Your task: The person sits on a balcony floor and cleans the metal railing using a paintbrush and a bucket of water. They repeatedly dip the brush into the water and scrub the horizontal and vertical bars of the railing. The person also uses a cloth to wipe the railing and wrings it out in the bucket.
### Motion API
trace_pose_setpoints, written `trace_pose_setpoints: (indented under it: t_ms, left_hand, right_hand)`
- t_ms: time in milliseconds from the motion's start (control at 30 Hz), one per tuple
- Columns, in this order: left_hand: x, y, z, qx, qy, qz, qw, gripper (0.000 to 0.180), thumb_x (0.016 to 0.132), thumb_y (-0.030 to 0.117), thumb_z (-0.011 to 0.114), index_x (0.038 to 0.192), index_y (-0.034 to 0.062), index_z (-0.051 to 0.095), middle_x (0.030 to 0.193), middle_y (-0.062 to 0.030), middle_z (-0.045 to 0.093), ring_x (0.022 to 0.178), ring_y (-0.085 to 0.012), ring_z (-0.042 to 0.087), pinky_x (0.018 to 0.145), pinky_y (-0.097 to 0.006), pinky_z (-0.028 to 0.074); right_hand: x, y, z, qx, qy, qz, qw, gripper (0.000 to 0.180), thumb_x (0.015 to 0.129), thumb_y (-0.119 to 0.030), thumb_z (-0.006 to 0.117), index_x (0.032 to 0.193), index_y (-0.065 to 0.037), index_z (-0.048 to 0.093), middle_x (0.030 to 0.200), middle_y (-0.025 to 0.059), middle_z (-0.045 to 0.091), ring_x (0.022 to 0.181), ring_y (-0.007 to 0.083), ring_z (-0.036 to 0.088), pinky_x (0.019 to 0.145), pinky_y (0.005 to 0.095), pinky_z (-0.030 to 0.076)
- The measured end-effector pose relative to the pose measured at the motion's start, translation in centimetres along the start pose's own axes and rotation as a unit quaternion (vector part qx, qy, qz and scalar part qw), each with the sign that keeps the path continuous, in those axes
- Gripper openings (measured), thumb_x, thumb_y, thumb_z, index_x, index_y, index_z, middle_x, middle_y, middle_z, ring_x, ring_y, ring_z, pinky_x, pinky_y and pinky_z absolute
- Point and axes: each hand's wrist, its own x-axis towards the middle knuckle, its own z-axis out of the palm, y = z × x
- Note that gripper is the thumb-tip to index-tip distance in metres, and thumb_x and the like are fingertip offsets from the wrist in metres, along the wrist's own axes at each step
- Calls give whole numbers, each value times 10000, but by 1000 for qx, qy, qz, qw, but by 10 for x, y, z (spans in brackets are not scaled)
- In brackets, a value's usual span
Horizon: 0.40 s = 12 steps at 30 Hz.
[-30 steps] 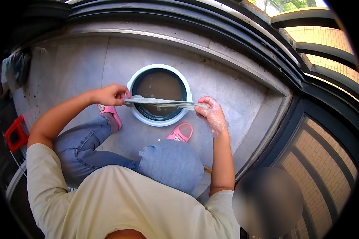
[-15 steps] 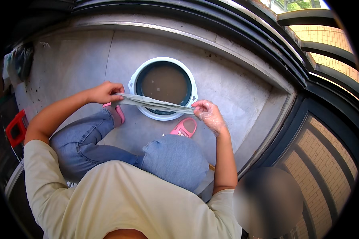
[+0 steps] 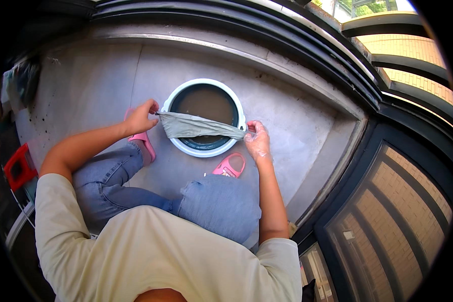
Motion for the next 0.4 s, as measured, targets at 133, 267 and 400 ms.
trace_pose_setpoints:
  t_ms: [133, 267, 400]
  left_hand:
    - [3, 5, -33, 86, -33, 19, 996, 404, 722, 74, 618, 1101, 33, 484, 1048, -186, 554, 991, -317, 548, 855, -395, 451]
    - [7, 15, -88, 169, -65, 43, 983, 307, 739, 112, 590, 1036, 49, 546, 1030, -205, 564, 976, -345, 551, 835, -406, 454]
    - [-20, 52, -134, 162, -30, 67, 984, 258, 752, 164, 575, 992, 71, 582, 998, -180, 587, 942, -335, 570, 803, -412, 461]
  right_hand:
    - [-7, -36, -18, -150, 36, -137, 978, 310, 718, 2, 535, 1026, -17, 561, 1005, 171, 593, 918, 301, 592, 866, 372, 447]
    - [-10, -106, -47, -164, 27, -107, 980, 194, 791, -45, 547, 978, -8, 588, 944, 105, 622, 918, 194, 593, 823, 306, 461]
    - [-14, -170, -67, 42, -128, 32, 990, 176, 834, -98, 571, 996, -32, 588, 956, 82, 632, 931, 193, 594, 832, 311, 469]
